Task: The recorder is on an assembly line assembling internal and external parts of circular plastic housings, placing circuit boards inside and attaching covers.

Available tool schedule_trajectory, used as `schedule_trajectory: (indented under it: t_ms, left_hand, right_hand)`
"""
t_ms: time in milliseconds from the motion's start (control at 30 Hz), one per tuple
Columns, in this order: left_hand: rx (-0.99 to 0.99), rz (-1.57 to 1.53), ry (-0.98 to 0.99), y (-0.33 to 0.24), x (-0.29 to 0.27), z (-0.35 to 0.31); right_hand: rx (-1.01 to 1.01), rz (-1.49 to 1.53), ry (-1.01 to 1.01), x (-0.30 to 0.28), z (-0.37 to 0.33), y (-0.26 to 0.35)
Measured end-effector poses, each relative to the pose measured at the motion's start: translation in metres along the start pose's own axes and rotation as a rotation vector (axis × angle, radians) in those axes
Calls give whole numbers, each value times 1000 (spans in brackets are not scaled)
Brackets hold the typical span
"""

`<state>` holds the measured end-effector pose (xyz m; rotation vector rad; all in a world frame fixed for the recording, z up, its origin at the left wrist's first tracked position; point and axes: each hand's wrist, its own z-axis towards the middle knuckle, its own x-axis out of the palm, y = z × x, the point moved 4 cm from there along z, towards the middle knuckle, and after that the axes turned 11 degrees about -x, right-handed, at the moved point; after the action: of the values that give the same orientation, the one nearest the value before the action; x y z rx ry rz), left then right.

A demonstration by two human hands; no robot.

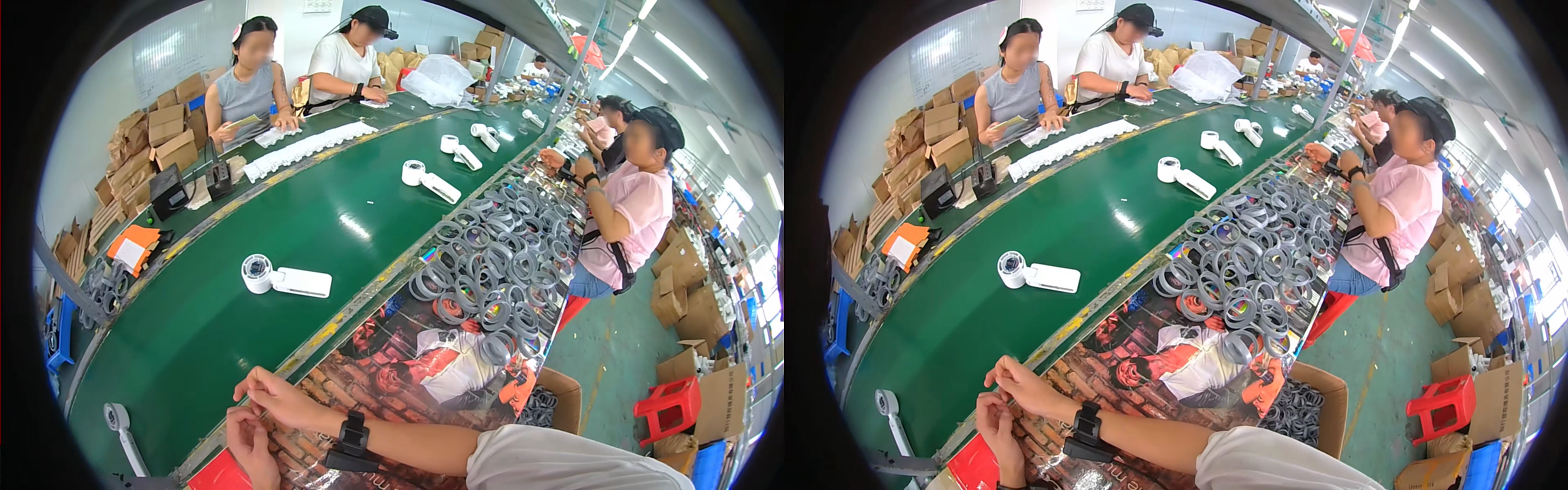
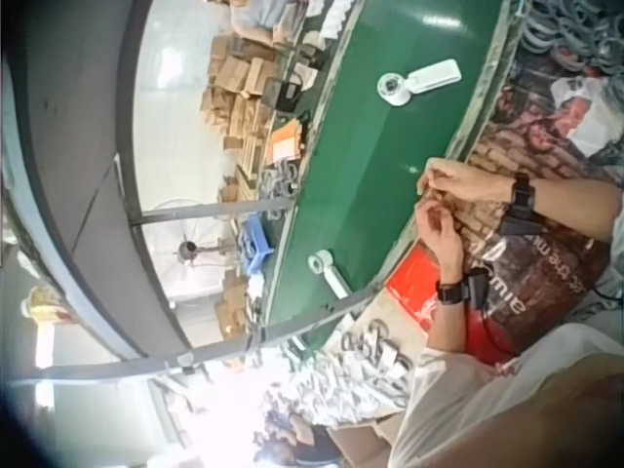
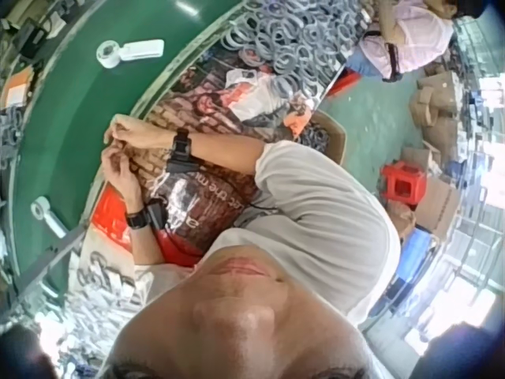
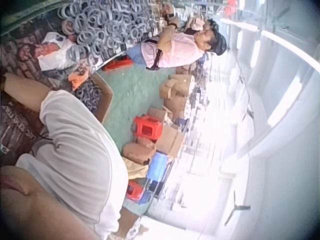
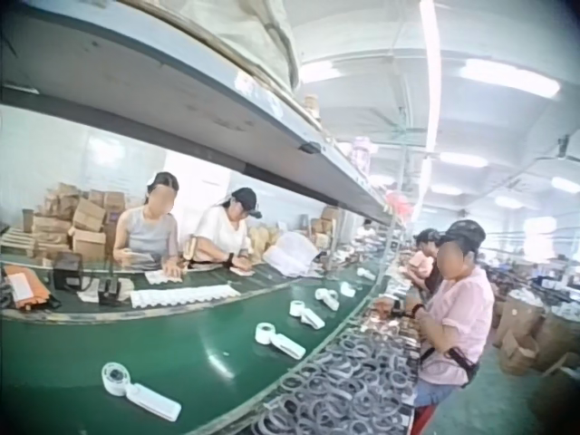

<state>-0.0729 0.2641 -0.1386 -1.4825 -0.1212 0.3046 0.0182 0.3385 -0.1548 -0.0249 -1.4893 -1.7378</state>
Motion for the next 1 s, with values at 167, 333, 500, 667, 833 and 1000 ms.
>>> schedule_trajectory:
  t_ms: [167,333,500,667,833,1000]
  left_hand:
    - [-10,-10,-3,2,-2,0]
    - [-17,-11,-19,3,-2,-1]
    - [-30,-20,10,2,3,0]
    - [-31,-14,7,1,-1,0]
    - [-29,-11,18,4,-3,0]
    - [-24,-33,35,9,-3,-1]
  right_hand:
    - [41,32,26,0,1,-2]
    - [66,53,-6,0,0,0]
    - [-12,-43,44,-13,-1,-11]
    - [35,-39,42,-6,2,-5]
    - [7,6,-25,-3,2,-3]
    - [35,-30,49,-6,1,-6]
